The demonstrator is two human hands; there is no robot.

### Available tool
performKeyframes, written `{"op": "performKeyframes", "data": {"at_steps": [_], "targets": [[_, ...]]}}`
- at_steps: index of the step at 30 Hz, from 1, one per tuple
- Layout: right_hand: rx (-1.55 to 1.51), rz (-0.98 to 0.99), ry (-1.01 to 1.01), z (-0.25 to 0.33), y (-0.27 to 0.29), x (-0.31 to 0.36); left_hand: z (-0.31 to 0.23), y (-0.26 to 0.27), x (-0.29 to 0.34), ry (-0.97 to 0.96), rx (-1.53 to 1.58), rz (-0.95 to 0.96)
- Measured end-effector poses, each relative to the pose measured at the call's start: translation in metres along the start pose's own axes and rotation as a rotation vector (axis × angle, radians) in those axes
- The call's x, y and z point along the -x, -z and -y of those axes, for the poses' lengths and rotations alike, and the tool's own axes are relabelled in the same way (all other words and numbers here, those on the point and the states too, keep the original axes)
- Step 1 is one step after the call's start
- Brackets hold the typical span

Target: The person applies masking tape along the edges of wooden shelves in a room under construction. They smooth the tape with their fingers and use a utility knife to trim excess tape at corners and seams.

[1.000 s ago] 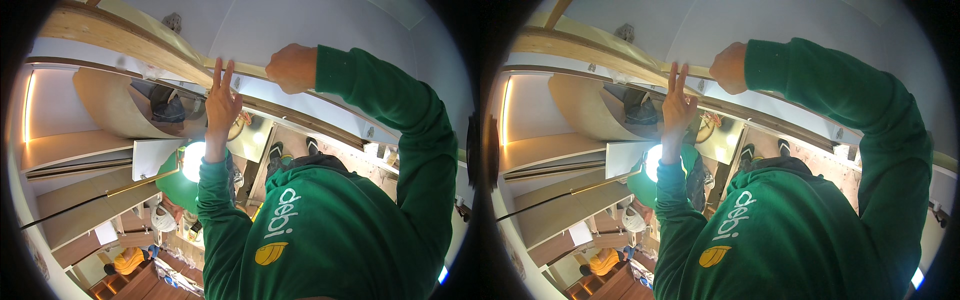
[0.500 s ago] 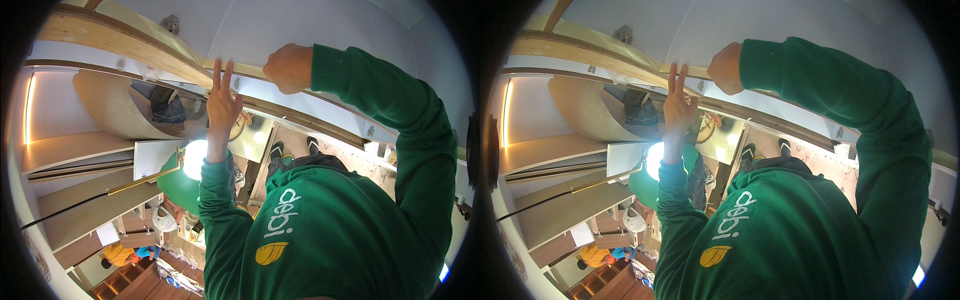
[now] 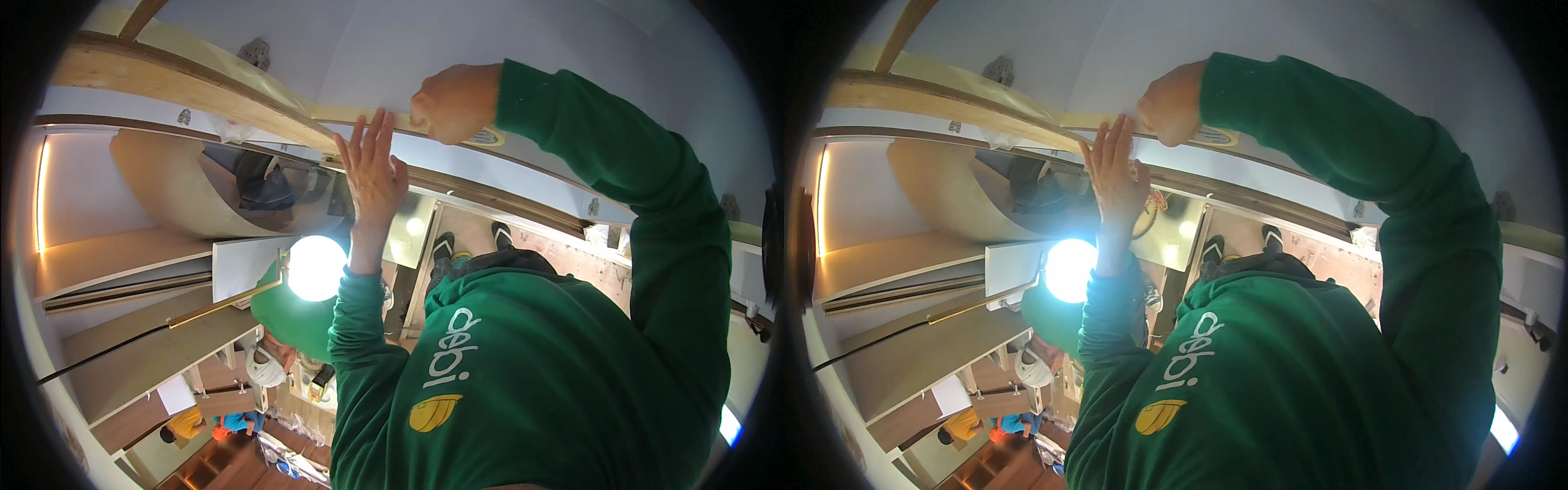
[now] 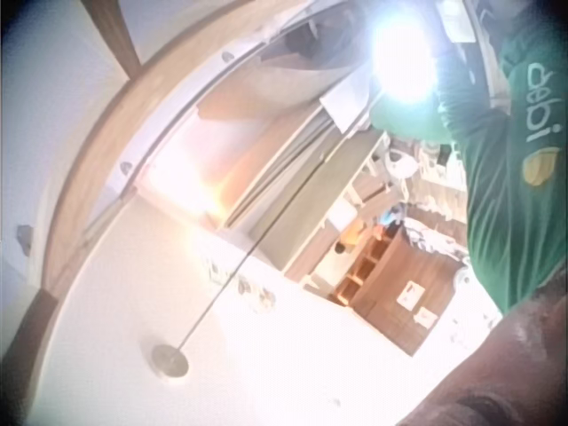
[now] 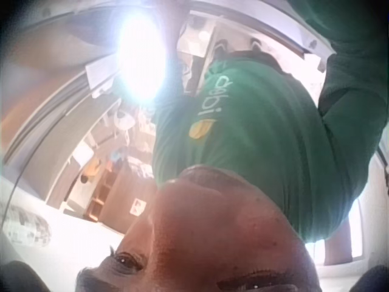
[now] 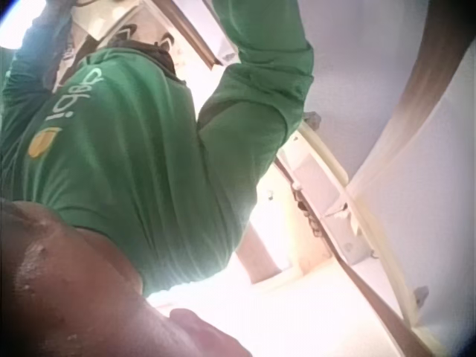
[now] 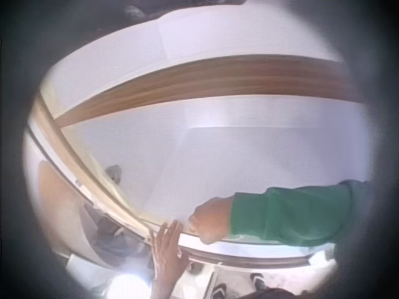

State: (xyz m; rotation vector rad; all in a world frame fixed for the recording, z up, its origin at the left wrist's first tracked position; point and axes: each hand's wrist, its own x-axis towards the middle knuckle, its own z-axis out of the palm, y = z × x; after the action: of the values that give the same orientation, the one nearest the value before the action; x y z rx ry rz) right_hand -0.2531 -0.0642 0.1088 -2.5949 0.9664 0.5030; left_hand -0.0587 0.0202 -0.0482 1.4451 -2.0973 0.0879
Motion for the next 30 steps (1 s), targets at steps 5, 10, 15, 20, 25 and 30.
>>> {"op": "performKeyframes", "data": {"at_steps": [5,10,15,20,25,30], "targets": [[-0.239,-0.411,0.201,-0.039,-0.037,0.025,0.002,0.009,-0.004,-0.004,0.027,0.061],[-0.258,-0.456,0.186,-0.033,-0.042,0.055,0.001,0.01,-0.003,0.019,0.024,0.078],[-0.123,-0.243,0.068,-0.026,-0.043,0.067,-0.001,0.011,-0.004,0.009,0.01,0.067],[0.138,-0.168,0.081,-0.016,-0.04,0.053,0.003,0.009,-0.004,0.009,0.032,0.075],[0.149,-0.108,0.025,-0.006,-0.036,0.047,0.0,0.007,-0.002,0.015,0.056,0.067],[0.155,-0.101,0.003,-0.002,-0.033,0.045,-0.001,0.006,-0.002,0.029,0.059,0.068]]}}
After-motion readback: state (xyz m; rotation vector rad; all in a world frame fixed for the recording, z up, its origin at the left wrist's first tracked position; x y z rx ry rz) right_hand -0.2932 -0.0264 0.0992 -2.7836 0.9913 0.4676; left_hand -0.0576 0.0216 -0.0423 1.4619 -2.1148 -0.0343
